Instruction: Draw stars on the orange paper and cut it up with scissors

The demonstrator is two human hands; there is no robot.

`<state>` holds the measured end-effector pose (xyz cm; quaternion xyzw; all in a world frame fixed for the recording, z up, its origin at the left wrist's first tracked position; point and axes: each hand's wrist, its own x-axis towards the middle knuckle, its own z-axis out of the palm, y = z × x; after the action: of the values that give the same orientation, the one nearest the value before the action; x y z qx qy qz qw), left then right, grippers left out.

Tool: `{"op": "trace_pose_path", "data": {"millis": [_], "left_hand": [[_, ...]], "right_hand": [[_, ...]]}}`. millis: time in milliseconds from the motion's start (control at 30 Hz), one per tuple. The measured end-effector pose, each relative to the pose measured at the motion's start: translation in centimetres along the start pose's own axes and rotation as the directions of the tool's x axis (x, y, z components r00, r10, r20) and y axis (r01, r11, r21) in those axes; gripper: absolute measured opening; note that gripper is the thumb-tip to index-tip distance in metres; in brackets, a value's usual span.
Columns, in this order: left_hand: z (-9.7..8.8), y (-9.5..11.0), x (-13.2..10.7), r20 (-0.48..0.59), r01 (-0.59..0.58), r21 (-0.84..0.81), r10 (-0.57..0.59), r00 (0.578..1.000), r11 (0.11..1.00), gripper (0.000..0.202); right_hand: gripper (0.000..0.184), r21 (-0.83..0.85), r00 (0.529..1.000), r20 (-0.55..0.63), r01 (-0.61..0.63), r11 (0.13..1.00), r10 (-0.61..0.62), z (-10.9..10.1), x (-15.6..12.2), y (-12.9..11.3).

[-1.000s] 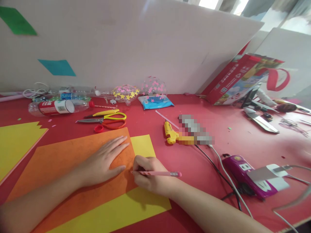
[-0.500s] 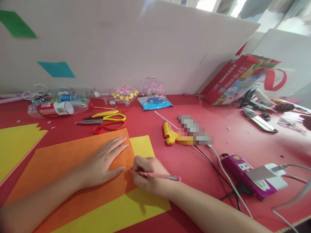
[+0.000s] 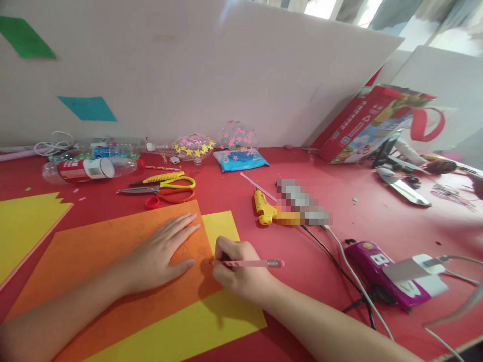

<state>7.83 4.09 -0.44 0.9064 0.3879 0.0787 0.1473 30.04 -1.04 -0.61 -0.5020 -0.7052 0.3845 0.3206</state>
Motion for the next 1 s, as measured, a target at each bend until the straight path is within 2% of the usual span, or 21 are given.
{"op": "trace_pose_path", "data": {"millis": [233,600,867,1000], "left_hand": [[-0.4,0.3,0.2,0.038,0.026,-0.011,-0.025,0.999,1.0,0.068],[-0.5,0.4,0.0,0.035,0.037,-0.023,-0.036,0.999,0.999,0.068],[-0.2,0.2,0.1,0.026,0.024,-0.016,-0.024,0.999,1.0,0.067],[-0.3,0.3,0.1,0.032,0.026,-0.019,-0.026,0.999,0.999,0.067]], "right_hand": [[0.019,-0.048,0.999,0.015,0.031,0.998,-0.03,0.2,-0.2,0.5],[0.018,-0.054,0.96,0.156,0.244,0.968,-0.233,-0.2,-0.3,-0.5],[0.017,0.009,0.928,0.171,0.334,0.942,-0.331,-0.2,-0.1,-1.0],[0.017,0.0,0.927,0.178,0.335,0.942,-0.33,-0.2,-0.1,-0.9]]}}
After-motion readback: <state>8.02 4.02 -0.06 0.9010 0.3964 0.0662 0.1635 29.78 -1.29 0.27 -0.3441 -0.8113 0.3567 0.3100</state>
